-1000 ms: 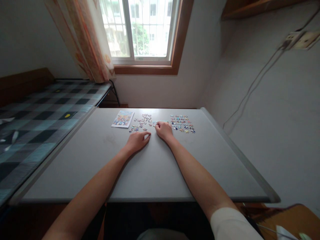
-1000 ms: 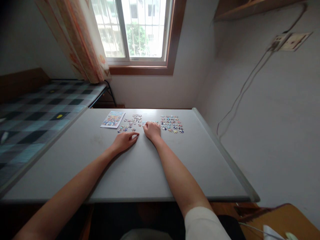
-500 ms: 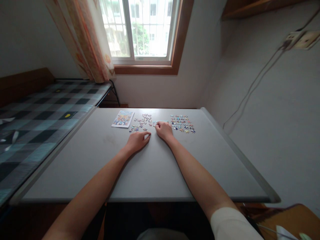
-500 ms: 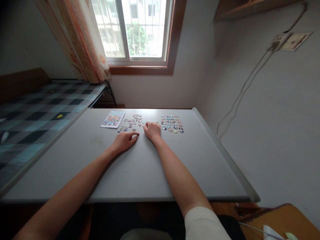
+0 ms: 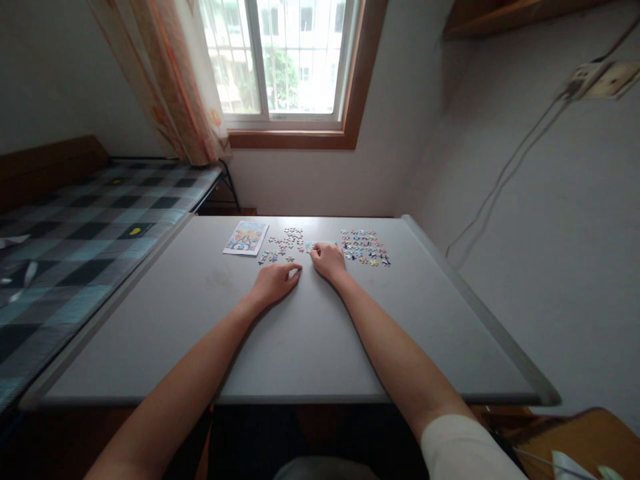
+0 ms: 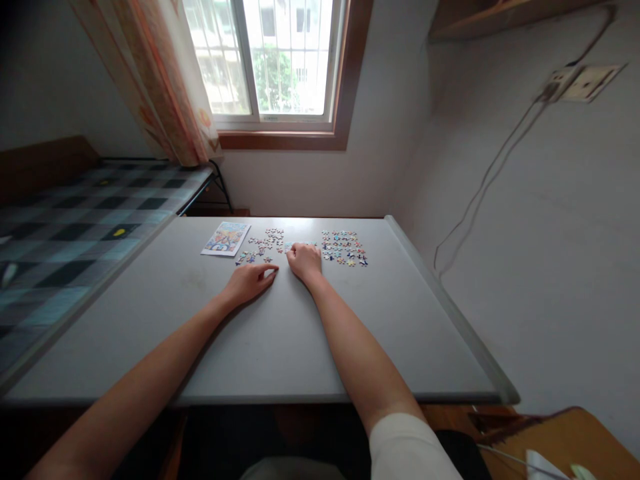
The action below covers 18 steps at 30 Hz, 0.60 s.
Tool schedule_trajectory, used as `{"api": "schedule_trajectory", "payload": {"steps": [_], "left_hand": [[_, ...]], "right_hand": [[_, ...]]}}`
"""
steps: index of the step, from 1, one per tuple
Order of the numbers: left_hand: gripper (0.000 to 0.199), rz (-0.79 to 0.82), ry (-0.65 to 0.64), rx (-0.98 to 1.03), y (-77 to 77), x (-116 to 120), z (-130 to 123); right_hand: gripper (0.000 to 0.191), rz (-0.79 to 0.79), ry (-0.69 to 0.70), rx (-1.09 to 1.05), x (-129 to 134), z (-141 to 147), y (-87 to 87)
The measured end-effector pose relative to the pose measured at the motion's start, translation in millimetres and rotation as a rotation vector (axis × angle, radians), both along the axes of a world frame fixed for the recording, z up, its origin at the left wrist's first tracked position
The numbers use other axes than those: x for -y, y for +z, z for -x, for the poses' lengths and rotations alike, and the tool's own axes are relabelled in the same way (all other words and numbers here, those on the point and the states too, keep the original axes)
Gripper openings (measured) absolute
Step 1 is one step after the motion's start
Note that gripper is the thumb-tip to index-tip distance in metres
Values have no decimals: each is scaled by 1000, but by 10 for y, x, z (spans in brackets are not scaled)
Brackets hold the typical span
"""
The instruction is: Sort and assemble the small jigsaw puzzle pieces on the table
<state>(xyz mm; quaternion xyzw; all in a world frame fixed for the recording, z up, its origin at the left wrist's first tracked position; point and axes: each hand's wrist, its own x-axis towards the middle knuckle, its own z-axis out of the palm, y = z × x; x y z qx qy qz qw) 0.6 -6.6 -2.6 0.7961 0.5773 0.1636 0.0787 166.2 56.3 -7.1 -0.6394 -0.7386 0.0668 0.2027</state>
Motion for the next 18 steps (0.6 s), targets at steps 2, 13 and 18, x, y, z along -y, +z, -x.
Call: {"api": "schedule_trajectory", "payload": {"steps": [2, 13, 18], "left_hand": [[33, -4, 0, 0, -4, 2, 2], [34, 3, 3, -4, 7, 3, 0], [34, 12, 10, -1, 24, 14, -10]], "right_hand": [[27, 5, -1, -2, 2, -1, 5], [27, 4, 3, -6, -5, -1, 0], [28, 16, 1, -3, -2, 0, 1]]}}
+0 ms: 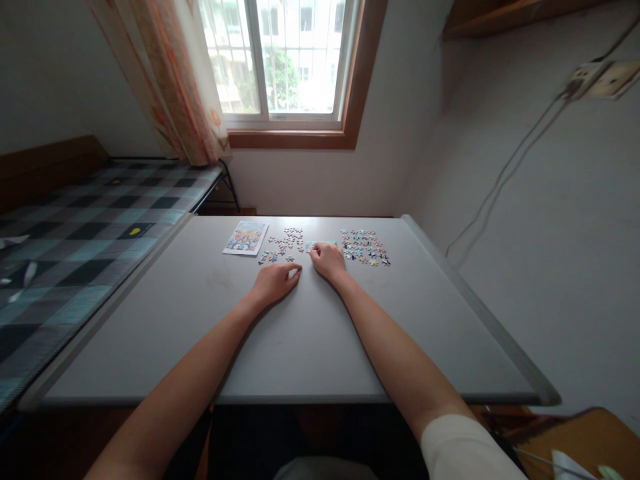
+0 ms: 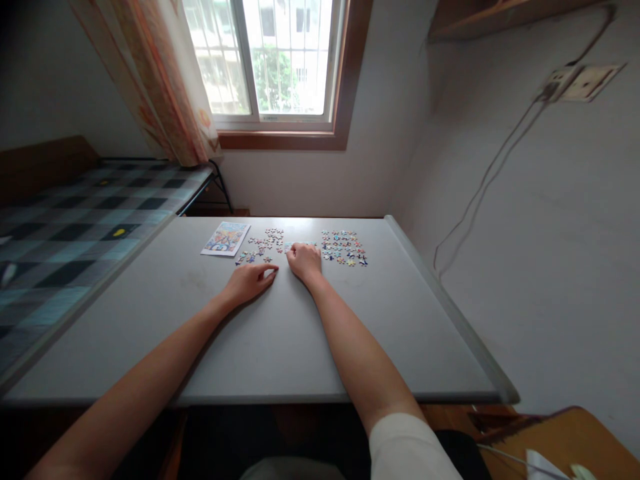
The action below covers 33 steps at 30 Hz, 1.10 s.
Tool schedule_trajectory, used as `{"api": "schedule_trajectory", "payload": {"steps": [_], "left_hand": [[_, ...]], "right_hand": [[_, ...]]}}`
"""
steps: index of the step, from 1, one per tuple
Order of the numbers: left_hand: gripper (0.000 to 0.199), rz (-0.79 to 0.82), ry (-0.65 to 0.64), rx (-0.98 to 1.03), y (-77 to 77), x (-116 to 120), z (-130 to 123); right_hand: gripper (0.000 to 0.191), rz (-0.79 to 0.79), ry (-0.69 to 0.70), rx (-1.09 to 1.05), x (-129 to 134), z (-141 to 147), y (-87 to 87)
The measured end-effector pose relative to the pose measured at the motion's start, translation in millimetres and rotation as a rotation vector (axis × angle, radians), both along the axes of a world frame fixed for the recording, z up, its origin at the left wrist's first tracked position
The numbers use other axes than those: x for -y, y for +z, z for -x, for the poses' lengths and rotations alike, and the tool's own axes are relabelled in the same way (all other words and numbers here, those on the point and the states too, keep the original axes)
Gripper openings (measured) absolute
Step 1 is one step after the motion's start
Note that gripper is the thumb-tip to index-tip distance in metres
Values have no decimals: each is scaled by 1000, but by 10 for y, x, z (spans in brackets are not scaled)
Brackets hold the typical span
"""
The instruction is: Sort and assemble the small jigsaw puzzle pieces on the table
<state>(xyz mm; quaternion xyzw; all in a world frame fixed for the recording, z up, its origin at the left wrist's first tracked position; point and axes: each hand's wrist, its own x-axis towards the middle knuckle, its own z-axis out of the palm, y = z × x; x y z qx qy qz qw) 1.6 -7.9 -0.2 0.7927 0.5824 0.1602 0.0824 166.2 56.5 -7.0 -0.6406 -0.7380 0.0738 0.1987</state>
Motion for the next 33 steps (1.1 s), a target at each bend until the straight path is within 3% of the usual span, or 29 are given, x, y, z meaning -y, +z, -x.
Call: {"api": "schedule_trajectory", "payload": {"steps": [33], "left_hand": [[34, 0, -5, -3, 5, 0, 4]], "right_hand": [[28, -14, -1, 12, -5, -1, -10]]}}
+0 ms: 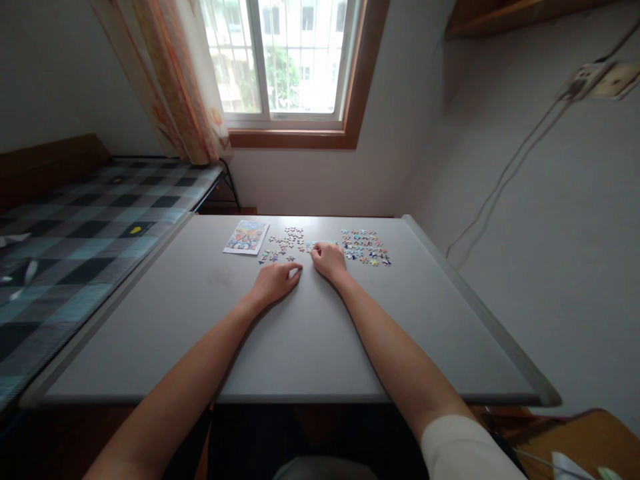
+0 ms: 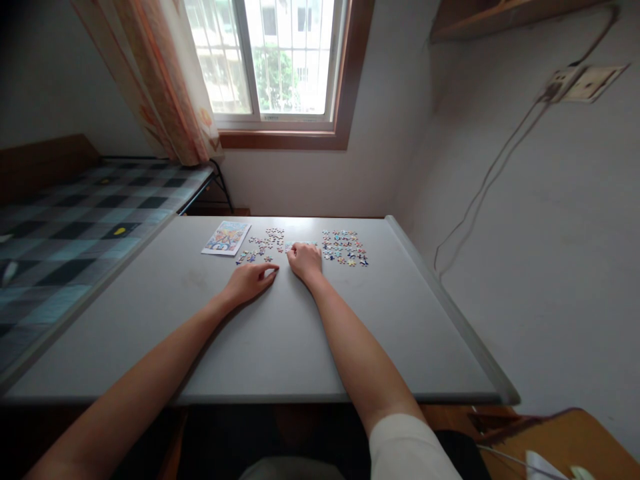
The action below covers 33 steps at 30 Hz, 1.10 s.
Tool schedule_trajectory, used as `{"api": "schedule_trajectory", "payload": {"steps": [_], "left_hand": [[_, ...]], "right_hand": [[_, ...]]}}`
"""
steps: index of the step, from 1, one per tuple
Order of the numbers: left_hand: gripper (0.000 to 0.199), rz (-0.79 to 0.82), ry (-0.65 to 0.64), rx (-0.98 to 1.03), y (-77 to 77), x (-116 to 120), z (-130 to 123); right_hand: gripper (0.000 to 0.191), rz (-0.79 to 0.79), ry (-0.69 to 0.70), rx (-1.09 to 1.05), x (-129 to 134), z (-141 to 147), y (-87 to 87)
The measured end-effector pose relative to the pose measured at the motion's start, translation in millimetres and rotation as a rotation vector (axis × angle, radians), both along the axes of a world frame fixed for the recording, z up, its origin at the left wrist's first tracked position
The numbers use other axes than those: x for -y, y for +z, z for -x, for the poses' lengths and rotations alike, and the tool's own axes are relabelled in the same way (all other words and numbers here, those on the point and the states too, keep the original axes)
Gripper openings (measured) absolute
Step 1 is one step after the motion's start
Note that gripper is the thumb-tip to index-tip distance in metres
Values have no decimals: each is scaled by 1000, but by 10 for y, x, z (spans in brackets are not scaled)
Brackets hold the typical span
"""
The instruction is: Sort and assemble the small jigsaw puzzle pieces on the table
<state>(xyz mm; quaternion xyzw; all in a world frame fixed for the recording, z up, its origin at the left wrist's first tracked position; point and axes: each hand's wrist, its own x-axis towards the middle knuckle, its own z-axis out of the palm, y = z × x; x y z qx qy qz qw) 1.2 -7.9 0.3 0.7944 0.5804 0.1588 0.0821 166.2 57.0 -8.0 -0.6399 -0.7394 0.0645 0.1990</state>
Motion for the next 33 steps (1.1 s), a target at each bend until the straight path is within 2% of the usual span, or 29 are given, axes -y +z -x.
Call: {"api": "schedule_trajectory", "payload": {"steps": [15, 25, 33], "left_hand": [[33, -2, 2, -3, 3, 3, -3], [33, -17, -7, 2, -25, -15, 9], [33, -23, -13, 19, -44, -21, 16]], "right_hand": [[27, -10, -1, -23, -2, 2, -1], [30, -30, -49, -268, -46, -33, -33], [27, -43, -38, -257, -45, -32, -47]]}}
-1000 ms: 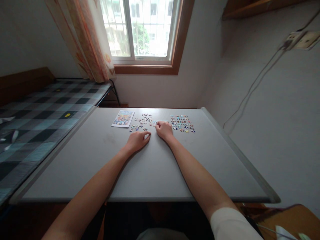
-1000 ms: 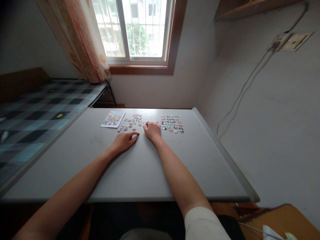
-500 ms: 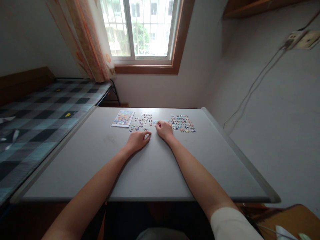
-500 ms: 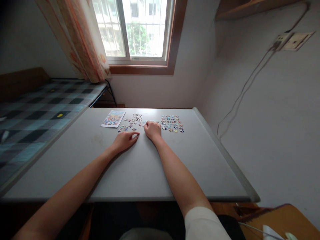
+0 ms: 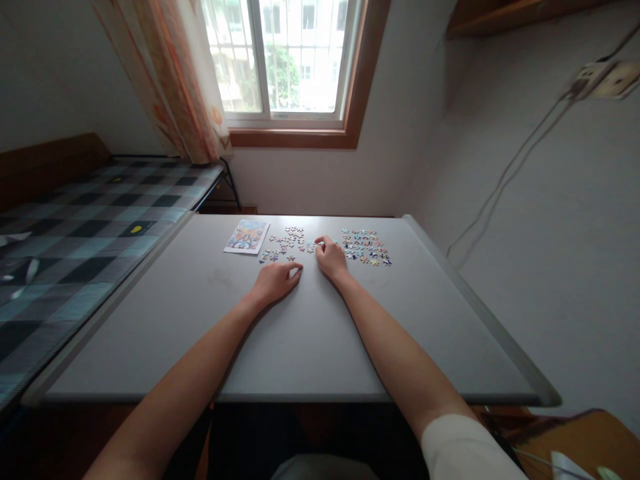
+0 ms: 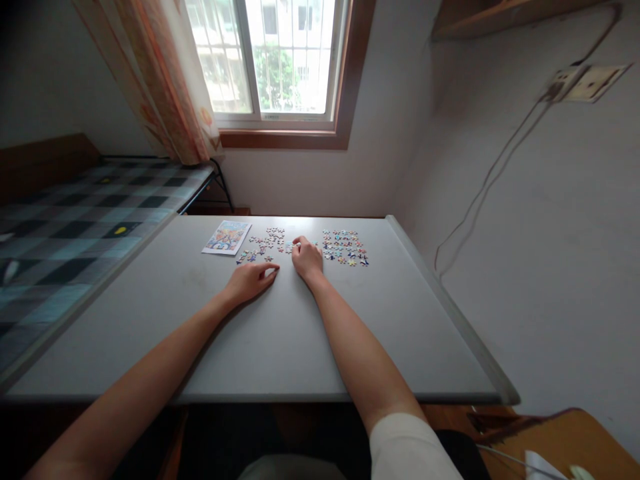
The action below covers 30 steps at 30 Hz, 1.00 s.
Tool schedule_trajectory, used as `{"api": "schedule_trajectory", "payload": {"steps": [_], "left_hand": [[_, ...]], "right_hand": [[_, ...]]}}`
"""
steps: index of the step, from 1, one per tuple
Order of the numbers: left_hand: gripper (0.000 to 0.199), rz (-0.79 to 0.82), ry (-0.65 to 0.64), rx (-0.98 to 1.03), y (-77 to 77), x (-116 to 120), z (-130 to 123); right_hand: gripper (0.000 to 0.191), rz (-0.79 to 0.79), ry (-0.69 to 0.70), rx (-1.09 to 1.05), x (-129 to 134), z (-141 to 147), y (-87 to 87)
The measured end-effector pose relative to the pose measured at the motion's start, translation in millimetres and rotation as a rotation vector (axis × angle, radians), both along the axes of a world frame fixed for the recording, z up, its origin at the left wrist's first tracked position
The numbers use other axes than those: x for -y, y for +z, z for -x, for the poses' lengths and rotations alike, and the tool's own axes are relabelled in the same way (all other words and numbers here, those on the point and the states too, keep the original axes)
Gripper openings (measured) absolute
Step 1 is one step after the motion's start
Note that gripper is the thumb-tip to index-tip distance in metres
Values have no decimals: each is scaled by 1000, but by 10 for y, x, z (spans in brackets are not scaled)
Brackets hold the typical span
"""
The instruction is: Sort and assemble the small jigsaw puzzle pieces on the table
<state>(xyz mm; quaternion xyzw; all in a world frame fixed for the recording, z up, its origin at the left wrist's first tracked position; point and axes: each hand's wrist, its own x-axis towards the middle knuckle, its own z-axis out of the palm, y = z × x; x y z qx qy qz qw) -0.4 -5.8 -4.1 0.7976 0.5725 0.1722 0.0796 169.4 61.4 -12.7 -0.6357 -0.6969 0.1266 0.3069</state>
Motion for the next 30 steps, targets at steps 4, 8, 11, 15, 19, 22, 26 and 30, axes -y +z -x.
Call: {"api": "schedule_trajectory", "payload": {"steps": [4, 8, 11, 15, 19, 22, 26, 30], "left_hand": [[33, 1, 3, 4, -3, -5, -1], [32, -8, 6, 11, -13, -8, 0], [32, -6, 9, 9, -18, -10, 2], [32, -13, 7, 3, -18, -10, 2], [32, -24, 3, 4, -16, -6, 0], [31, -24, 5, 6, -14, -4, -2], [31, -27, 3, 7, -15, -7, -1], [32, -21, 6, 7, -21, -13, 4]], "right_hand": [[22, 16, 17, 53, 6, 7, 7], [21, 25, 26, 89, 14, 15, 17], [20, 15, 31, 116, 20, 21, 17], [20, 20, 34, 162, 23, 27, 16], [21, 34, 33, 179, 21, 31, 22], [21, 43, 37, 187, 23, 33, 26], [21, 37, 42, 193, 25, 30, 23], [21, 29, 53, 188, 25, 26, 20]]}}
